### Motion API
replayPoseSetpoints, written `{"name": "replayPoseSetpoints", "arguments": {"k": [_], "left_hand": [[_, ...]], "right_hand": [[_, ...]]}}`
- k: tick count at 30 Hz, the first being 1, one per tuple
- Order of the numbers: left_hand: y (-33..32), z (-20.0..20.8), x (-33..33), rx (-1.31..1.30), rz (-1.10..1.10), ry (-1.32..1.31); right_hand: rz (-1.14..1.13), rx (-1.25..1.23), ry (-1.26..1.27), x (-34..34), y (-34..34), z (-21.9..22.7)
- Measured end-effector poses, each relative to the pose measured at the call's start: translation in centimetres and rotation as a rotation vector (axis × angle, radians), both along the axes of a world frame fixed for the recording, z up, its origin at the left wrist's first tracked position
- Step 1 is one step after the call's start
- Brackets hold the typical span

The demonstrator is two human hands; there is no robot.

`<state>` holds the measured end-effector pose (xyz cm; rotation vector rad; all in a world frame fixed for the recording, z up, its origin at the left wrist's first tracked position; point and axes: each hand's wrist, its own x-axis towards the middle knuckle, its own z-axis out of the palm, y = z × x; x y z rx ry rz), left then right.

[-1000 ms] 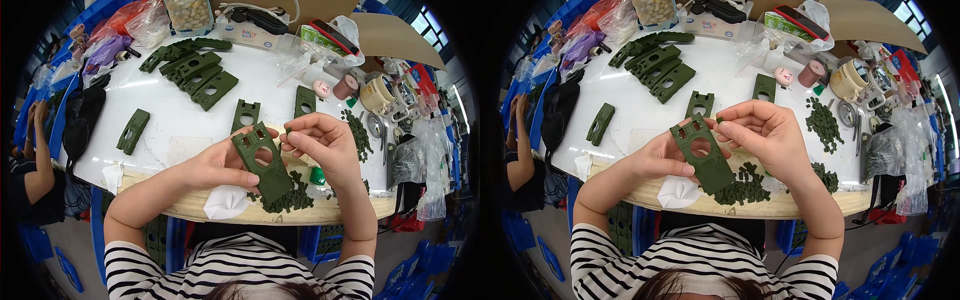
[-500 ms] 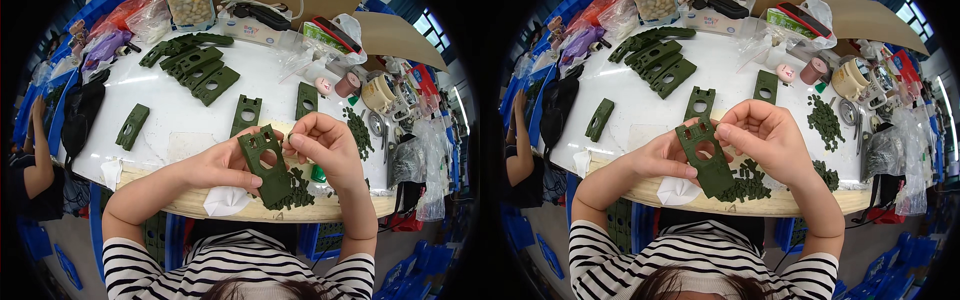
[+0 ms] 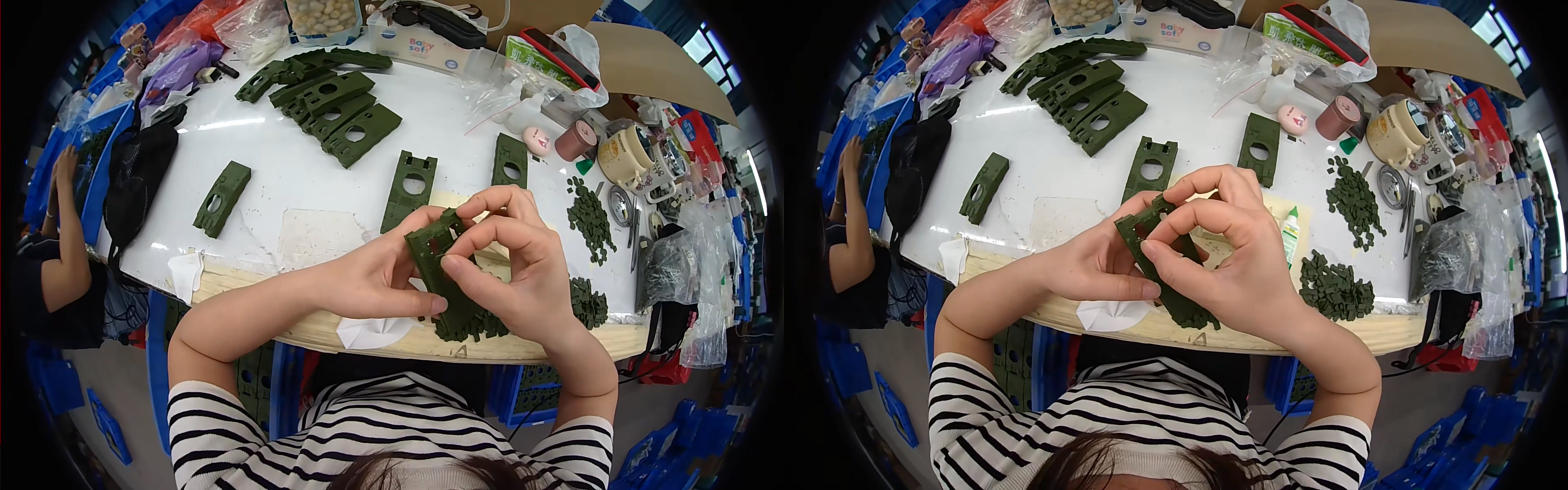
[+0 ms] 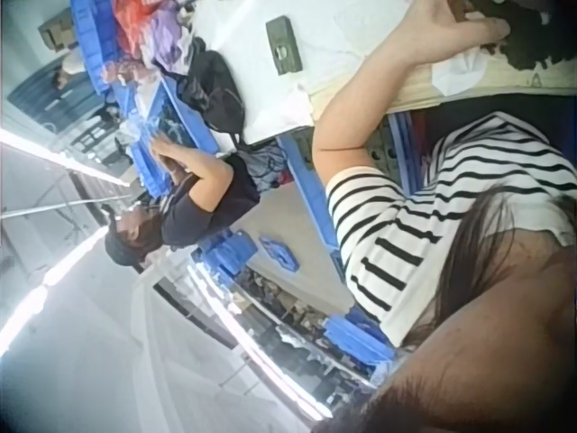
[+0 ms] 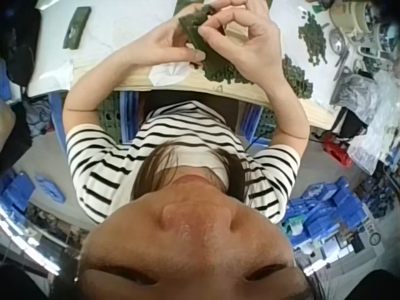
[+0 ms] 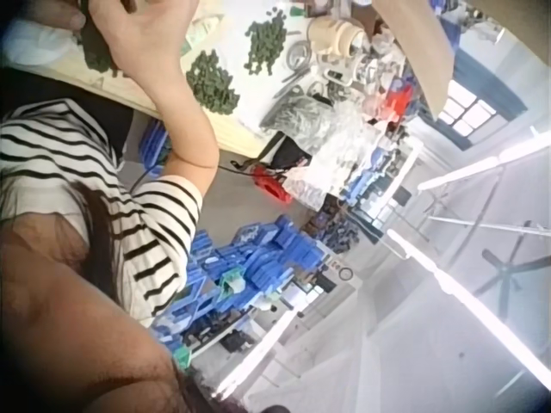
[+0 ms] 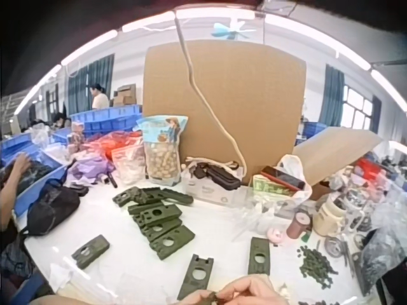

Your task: The person is assembling and gluing components of plastic model tanks at a workbench.

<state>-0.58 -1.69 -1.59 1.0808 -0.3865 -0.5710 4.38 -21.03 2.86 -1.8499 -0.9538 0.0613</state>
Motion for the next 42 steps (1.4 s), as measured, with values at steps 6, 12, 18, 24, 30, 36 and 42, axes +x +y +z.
{"name": "replayPoseSetpoints", "arguments": {"k": [6,12,18,24,30,36,42], "left_hand": [[-0.2,-0.1,-0.3,-0.017,0.023,0.018],[-0.4,-0.2,-0.3,-0.020,0.019,0.004],[-0.3,-0.2,-0.3,-0.021,0.025,0.004],[-0.4,-0.5,-0.3,0.010,0.043,-0.031],[-0.5,-0.6,-0.4,-0.001,0.043,-0.011],[-0.2,-0.5,-0.3,-0.021,0.013,-0.009],[0.0,-0.1,-0.2,-0.083,-0.036,0.072]], "right_hand": [[-0.024,0.005,0.016,-0.1,0.2,-0.4],[-0.041,-0.009,0.041,-0.3,0.3,-0.4],[-0.073,0.054,-0.004,-0.3,0.7,-0.8],[-0.070,-0.022,-0.040,-0.3,0.5,-0.7],[-0.103,0.033,-0.095,-0.3,0.8,-0.8],[-0.098,0.020,-0.137,-0.3,1.0,-0.7],[-0.078,0.070,-0.102,-0.2,0.5,0.2]]}}
